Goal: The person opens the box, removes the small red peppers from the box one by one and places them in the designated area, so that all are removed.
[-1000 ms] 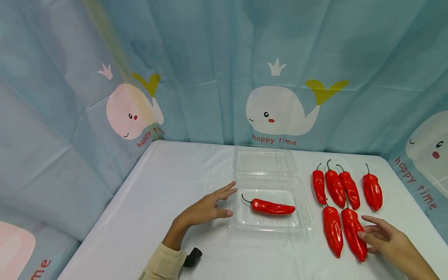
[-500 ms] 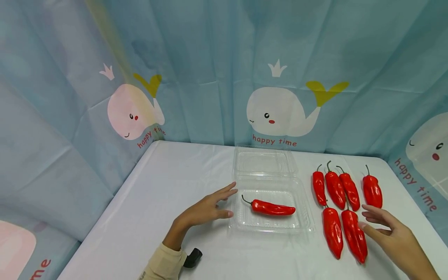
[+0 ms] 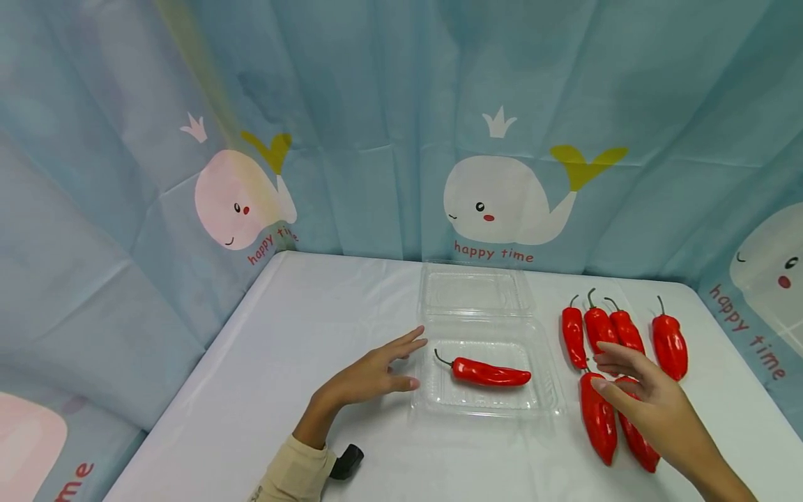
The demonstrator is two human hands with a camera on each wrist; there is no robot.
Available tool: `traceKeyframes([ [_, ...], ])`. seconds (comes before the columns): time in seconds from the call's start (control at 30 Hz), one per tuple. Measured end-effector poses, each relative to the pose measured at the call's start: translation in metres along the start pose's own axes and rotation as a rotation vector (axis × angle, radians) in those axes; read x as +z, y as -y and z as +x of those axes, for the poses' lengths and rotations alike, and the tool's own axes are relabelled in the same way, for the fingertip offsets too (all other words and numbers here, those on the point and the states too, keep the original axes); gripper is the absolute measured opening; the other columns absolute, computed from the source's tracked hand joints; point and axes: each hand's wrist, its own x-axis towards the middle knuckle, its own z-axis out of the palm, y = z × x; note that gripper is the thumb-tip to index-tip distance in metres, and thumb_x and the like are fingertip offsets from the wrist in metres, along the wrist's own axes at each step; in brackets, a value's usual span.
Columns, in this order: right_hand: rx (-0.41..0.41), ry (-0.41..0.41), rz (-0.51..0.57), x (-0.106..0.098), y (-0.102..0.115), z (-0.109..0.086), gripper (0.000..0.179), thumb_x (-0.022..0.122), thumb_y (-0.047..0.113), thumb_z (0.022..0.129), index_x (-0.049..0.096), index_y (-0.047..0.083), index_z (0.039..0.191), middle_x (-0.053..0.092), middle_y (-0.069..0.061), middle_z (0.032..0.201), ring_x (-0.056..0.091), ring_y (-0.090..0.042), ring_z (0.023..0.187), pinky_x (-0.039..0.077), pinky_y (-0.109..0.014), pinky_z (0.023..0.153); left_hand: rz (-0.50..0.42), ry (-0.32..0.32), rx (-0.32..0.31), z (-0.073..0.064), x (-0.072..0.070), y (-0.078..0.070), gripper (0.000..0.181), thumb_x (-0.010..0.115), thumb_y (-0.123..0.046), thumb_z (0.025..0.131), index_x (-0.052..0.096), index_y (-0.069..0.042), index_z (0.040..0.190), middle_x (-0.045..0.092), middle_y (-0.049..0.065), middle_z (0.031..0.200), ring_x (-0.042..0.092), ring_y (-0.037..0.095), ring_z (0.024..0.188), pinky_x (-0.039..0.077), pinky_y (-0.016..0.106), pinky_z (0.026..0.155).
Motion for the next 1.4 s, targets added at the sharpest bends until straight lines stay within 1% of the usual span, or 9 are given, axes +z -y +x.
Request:
traceKeyframes([
  [0.07, -0.037, 0.014, 0.053, 0.005, 0.008, 0.001, 0.064, 0.076, 0.024, 0.099, 0.049, 0.002, 0.153, 0.063, -0.023, 0.137, 0.052, 0.020, 0.104, 0.056, -0.010, 0.075, 0.001, -0.001, -0.001, 0.000, 0.000, 0.000, 0.072, 0.071, -0.026, 0.101, 0.040, -0.014, 0.165, 0.021, -0.003, 0.177, 0.030, 0.029, 0.160, 0.037, 0.065, 0.121],
  [0.2, -0.099, 0.057, 0.142, 0.015, 0.021, 0.003, 0.060, 0.075, 0.018, 0.100, 0.049, 0.003, 0.153, 0.062, -0.020, 0.140, 0.056, 0.015, 0.110, 0.058, -0.012, 0.079, 0.004, -0.003, -0.001, 0.000, 0.000, -0.001, 0.072, 0.071, -0.026, 0.101, 0.040, -0.013, 0.165, 0.021, -0.003, 0.177, 0.030, 0.029, 0.160, 0.037, 0.065, 0.121],
  [0.3, -0.110, 0.099, 0.184, 0.022, 0.030, 0.005, 0.060, 0.074, 0.020, 0.101, 0.049, 0.007, 0.154, 0.061, -0.018, 0.142, 0.059, 0.011, 0.115, 0.060, -0.016, 0.082, 0.007, -0.004, -0.003, 0.000, 0.000, 0.000, 0.072, 0.071, -0.027, 0.101, 0.040, -0.013, 0.165, 0.022, -0.003, 0.177, 0.030, 0.029, 0.160, 0.037, 0.065, 0.120],
  [0.53, -0.101, 0.182, 0.258, 0.042, 0.040, 0.012, 0.065, 0.078, 0.025, 0.097, 0.050, 0.011, 0.154, 0.061, -0.015, 0.146, 0.066, -0.026, 0.127, 0.063, -0.029, 0.089, 0.008, 0.000, 0.001, 0.000, 0.000, 0.001, 0.073, 0.071, -0.027, 0.101, 0.040, -0.013, 0.165, 0.022, -0.005, 0.177, 0.031, 0.029, 0.160, 0.038, 0.064, 0.121],
  [0.73, -0.135, 0.229, 0.320, 0.056, 0.043, 0.017, 0.063, 0.078, 0.019, 0.096, 0.051, 0.008, 0.152, 0.061, -0.016, 0.147, 0.063, -0.035, 0.131, 0.062, -0.030, 0.093, 0.016, 0.002, 0.007, 0.001, 0.000, 0.002, 0.073, 0.071, -0.027, 0.101, 0.039, -0.012, 0.165, 0.021, -0.004, 0.177, 0.031, 0.028, 0.160, 0.038, 0.063, 0.121],
  [0.93, -0.158, 0.271, 0.314, 0.067, 0.047, 0.022, 0.067, 0.080, 0.022, 0.094, 0.051, 0.009, 0.152, 0.059, -0.015, 0.150, 0.059, -0.042, 0.135, 0.060, -0.036, 0.098, 0.019, -0.002, 0.011, 0.001, 0.000, 0.002, 0.073, 0.071, -0.027, 0.101, 0.039, -0.011, 0.165, 0.021, -0.001, 0.178, 0.033, 0.030, 0.159, 0.038, 0.064, 0.121],
  [1.1, -0.201, 0.294, 0.269, 0.076, 0.048, 0.028, 0.067, 0.079, 0.025, 0.095, 0.051, 0.012, 0.154, 0.057, -0.013, 0.154, 0.054, -0.041, 0.142, 0.054, -0.049, 0.106, 0.010, -0.004, 0.005, 0.001, 0.000, 0.001, 0.073, 0.070, -0.026, 0.101, 0.039, -0.012, 0.165, 0.021, -0.002, 0.178, 0.036, 0.031, 0.158, 0.038, 0.064, 0.120],
  [1.2, -0.201, 0.309, 0.237, 0.081, 0.048, 0.032, 0.067, 0.078, 0.029, 0.096, 0.050, 0.014, 0.155, 0.056, -0.011, 0.156, 0.051, -0.041, 0.145, 0.049, -0.056, 0.110, -0.001, -0.004, 0.004, 0.001, 0.000, 0.001, 0.073, 0.071, -0.026, 0.100, 0.039, -0.012, 0.165, 0.022, -0.004, 0.177, 0.038, 0.031, 0.156, 0.038, 0.064, 0.121],
  [1.4, -0.175, 0.297, 0.193, 0.094, 0.047, 0.040, 0.066, 0.080, 0.030, 0.096, 0.051, 0.019, 0.155, 0.058, -0.010, 0.154, 0.051, -0.039, 0.145, 0.050, -0.062, 0.110, 0.000, -0.004, 0.003, 0.002, 0.002, 0.001, 0.073, 0.071, -0.026, 0.100, 0.039, -0.013, 0.165, 0.021, -0.009, 0.177, 0.035, 0.030, 0.158, 0.037, 0.064, 0.121],
])
